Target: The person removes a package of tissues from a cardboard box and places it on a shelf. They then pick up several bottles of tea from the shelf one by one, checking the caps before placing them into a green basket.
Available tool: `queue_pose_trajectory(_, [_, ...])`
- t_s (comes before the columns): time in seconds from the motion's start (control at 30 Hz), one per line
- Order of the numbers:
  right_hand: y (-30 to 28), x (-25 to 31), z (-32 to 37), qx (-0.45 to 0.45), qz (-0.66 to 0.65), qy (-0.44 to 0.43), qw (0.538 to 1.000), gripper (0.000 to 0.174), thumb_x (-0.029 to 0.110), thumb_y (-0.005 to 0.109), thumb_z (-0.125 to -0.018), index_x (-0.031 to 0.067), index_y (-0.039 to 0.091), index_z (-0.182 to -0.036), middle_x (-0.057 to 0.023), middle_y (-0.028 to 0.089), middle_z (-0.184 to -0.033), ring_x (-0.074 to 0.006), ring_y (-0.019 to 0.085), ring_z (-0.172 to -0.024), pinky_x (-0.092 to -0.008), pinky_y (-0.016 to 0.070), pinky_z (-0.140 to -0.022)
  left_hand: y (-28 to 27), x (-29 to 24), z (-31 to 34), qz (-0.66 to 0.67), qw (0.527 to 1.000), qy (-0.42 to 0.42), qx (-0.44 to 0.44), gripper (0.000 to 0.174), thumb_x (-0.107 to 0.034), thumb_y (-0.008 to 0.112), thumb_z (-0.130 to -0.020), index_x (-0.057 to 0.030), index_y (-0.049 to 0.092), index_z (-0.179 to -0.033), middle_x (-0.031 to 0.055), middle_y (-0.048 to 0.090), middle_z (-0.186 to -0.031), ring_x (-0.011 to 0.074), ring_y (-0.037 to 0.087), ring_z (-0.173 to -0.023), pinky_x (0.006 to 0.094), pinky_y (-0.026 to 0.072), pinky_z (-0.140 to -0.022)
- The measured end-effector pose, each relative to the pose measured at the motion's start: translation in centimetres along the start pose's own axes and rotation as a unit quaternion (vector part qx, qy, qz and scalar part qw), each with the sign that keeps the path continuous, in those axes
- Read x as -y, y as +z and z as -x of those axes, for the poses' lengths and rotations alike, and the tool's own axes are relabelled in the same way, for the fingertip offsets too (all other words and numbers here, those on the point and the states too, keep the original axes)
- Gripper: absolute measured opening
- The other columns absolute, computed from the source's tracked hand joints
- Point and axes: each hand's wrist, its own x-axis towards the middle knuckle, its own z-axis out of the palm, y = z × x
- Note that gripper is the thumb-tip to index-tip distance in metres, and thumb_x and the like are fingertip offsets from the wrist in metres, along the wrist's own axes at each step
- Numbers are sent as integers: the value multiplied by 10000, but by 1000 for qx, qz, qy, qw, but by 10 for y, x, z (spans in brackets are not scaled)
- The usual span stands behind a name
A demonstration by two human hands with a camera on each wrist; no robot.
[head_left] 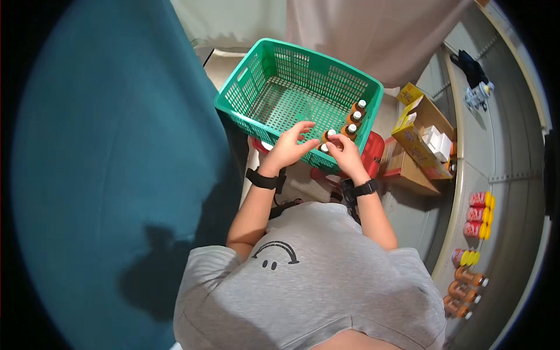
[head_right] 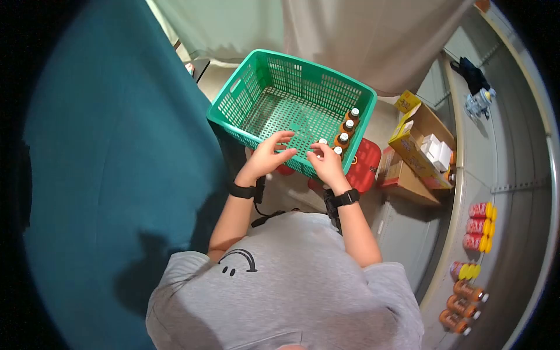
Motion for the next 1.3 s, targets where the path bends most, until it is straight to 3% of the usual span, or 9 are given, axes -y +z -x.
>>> queue_pose_trajectory(0.3, [21,2,54,-111,53,92,988,276,201,606,-792,4,581,-985,-131,643,-841,-190,633,-769,-306,502,-685,-6,31,8,18,990,14,136,431,-153,639,-792,-18,475,-1167,137,527,-1126,205,538,-1008,300,473,-763])
queue_pose_trajectory(0.37, [23,-9,67,-127,62,106,984,284,215,612,-787,13,588,-985,-132,645,-840,-198,630,-786,-312,495,-693,1,33,8,55,984,-57,159,469,-212,659,-768,-20,482,-1158,188,554,-1084,243,568,-964,331,472,-769])
queue_pose_trajectory(0.43, [21,-5,80,-135,60,137,979,257,170,618,-793,8,590,-990,-68,632,-807,-104,589,-719,-257,483,-662,8,30,9,70,977,-72,190,470,-206,662,-763,-28,483,-1160,182,551,-1092,234,571,-947,322,472,-765])
queue_pose_trajectory(0.57, [11,-2,93,-159,47,148,975,257,172,618,-792,8,589,-988,-74,635,-818,-118,597,-743,-267,485,-682,21,20,8,32,973,-45,224,459,-192,655,-769,-30,482,-1163,174,552,-1084,225,575,-925,316,475,-755])
queue_pose_trajectory(0.63, [6,-9,99,-162,27,136,977,322,234,617,-786,11,574,-1013,-135,641,-857,-208,627,-800,-312,494,-712,29,17,8,22,967,-37,251,436,-177,624,-802,-56,465,-1190,158,523,-1129,189,560,-922,286,470,-706])
queue_pose_trajectory(0.83, [-12,-24,122,-178,-6,159,971,288,194,600,-795,9,575,-1014,-100,644,-856,-157,613,-787,-283,483,-705,60,3,9,-28,953,-36,298,431,-174,613,-809,-50,464,-1193,160,528,-1123,188,554,-939,285,453,-765])
queue_pose_trajectory(0.97, [-46,-30,154,-196,-1,146,970,313,228,607,-788,21,578,-1021,-117,645,-864,-176,617,-789,-306,481,-707,104,-9,11,-10,951,-34,307,443,-218,630,-790,-45,485,-1171,185,548,-1099,232,557,-974,327,459,-779])
queue_pose_trajectory(1.07, [-86,-37,190,-225,10,161,961,323,249,607,-788,27,579,-1021,-120,642,-865,-189,614,-788,-314,479,-708,155,-30,17,-29,938,-26,346,423,-191,618,-805,-35,480,-1174,155,557,-1084,196,562,-945,292,452,-773])
queue_pose_trajectory(1.3, [-185,-71,290,-403,-18,161,901,330,277,612,-783,27,597,-997,-136,630,-889,-229,605,-807,-322,473,-713,294,-70,49,-21,885,38,463,392,-177,594,-828,-9,479,-1163,120,564,-1062,183,539,-975,289,439,-808])
